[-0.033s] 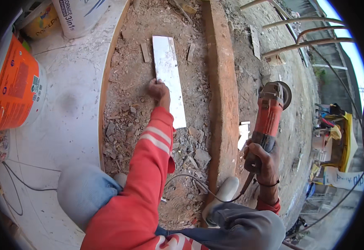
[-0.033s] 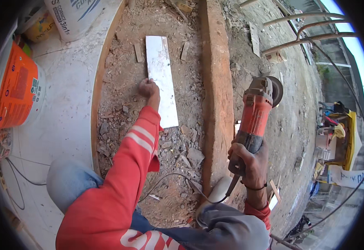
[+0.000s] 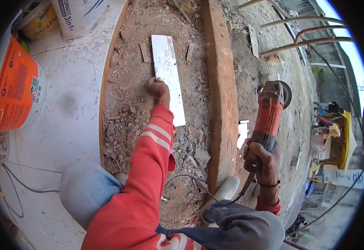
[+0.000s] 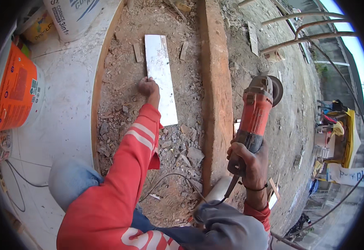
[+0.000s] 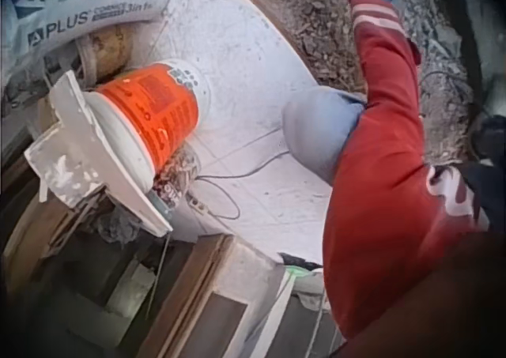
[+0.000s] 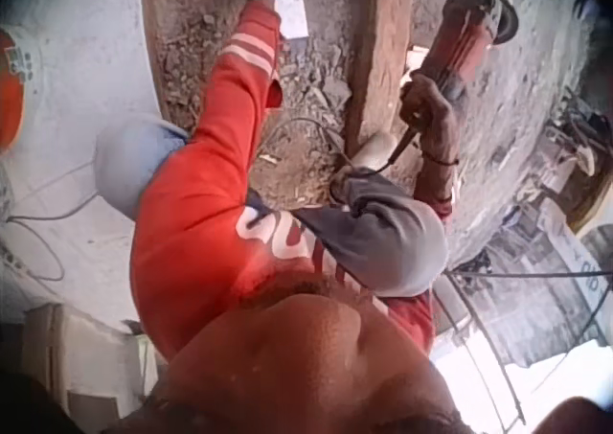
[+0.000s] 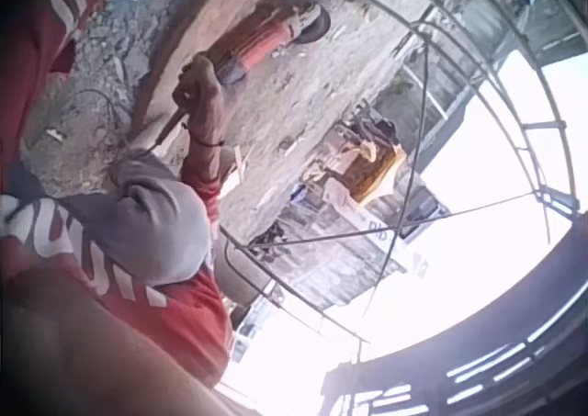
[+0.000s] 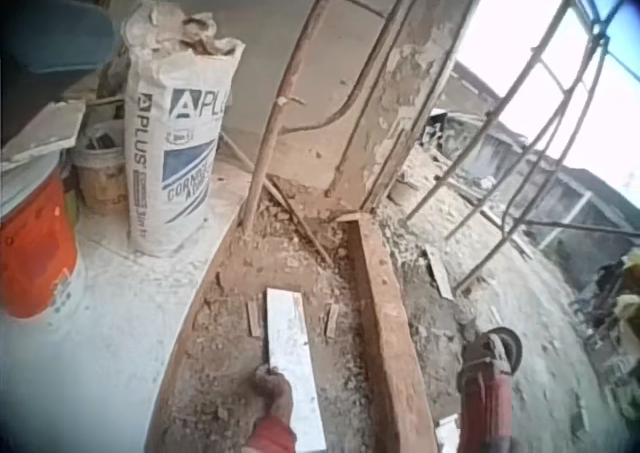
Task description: The person aligns a tile against a corner structure, marks tile pieces on the floor, and carries a tile outside to cut it with an angle grinder.
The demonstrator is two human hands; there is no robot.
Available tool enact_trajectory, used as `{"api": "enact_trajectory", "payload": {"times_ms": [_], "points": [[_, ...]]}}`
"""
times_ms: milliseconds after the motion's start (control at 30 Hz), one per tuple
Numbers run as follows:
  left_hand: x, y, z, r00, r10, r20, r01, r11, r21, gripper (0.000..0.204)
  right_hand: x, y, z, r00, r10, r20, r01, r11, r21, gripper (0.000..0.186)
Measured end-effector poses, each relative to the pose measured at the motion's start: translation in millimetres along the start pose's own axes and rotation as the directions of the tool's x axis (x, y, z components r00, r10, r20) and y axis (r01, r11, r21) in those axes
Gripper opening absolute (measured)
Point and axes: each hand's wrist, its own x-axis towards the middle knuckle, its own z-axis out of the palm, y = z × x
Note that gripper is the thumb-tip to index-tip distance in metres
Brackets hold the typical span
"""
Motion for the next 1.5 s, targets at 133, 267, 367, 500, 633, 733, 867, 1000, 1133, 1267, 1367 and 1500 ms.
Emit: {"api": "enact_trajectory", "payload": {"times_ms": [133, 267, 367, 500, 633, 733, 867, 1000, 1133, 1267, 1367, 1500], "points": [[25, -19, -28, 0.969, 0.197, -0.149, -0.166, 0.966, 0.199, 0.021, -8, -24, 46, 1.000, -0.022, 0.015, 0.021, 0.999, 0.039, 0.033], [-22, -20, -41, 0.977, 0.176, 0.120, -0.194, 0.967, 0.164, 0.022, 23, -29, 56, 0.985, -0.154, -0.074, 0.155, 0.988, 0.009, 0.033], [-5, -9, -55, 0.958, 0.192, 0.214, -0.233, 0.954, 0.186, 0.016, 67, -15, 68, 0.980, -0.195, 0.023, 0.195, 0.981, 0.018, 0.039], [38, 17, -51, 0.968, 0.161, 0.191, -0.199, 0.960, 0.196, 0.020, 125, 19, 104, 0.967, -0.212, 0.139, 0.211, 0.977, 0.022, 0.047], [54, -4, -67, 0.960, 0.150, 0.236, -0.222, 0.922, 0.318, 0.024, 184, 67, 156, 0.950, -0.276, 0.145, 0.275, 0.961, 0.028, 0.056], [26, -6, -57, 0.970, 0.118, 0.213, -0.193, 0.907, 0.375, 0.029, 230, 96, 176, 0.949, -0.291, 0.124, 0.305, 0.946, -0.113, 0.070], [30, 4, -66, 0.971, 0.187, 0.151, -0.240, 0.776, 0.584, 0.038, 274, 124, 225, 0.947, -0.241, 0.212, 0.281, 0.942, -0.182, 0.080], [2, 67, -45, 0.915, 0.063, 0.399, -0.040, 0.997, -0.066, 0.054, 307, 149, 242, 0.930, -0.293, 0.222, 0.340, 0.915, -0.217, 0.083], [5, 95, -22, 0.785, 0.090, 0.613, -0.123, 0.992, 0.013, 0.047, 316, 140, 266, 0.928, -0.245, 0.280, 0.302, 0.936, -0.181, 0.081], [29, 103, 1, 0.857, 0.052, 0.512, -0.214, 0.941, 0.262, 0.049, 327, 136, 276, 0.924, -0.220, 0.312, 0.273, 0.952, -0.138, 0.084], [37, 100, 11, 0.889, 0.136, 0.437, -0.264, 0.933, 0.246, 0.045, 337, 134, 283, 0.928, -0.213, 0.306, 0.263, 0.956, -0.131, 0.087], [55, 107, 21, 0.876, 0.134, 0.464, -0.271, 0.931, 0.243, 0.044, 357, 126, 294, 0.927, -0.196, 0.320, 0.260, 0.951, -0.168, 0.093]]}}
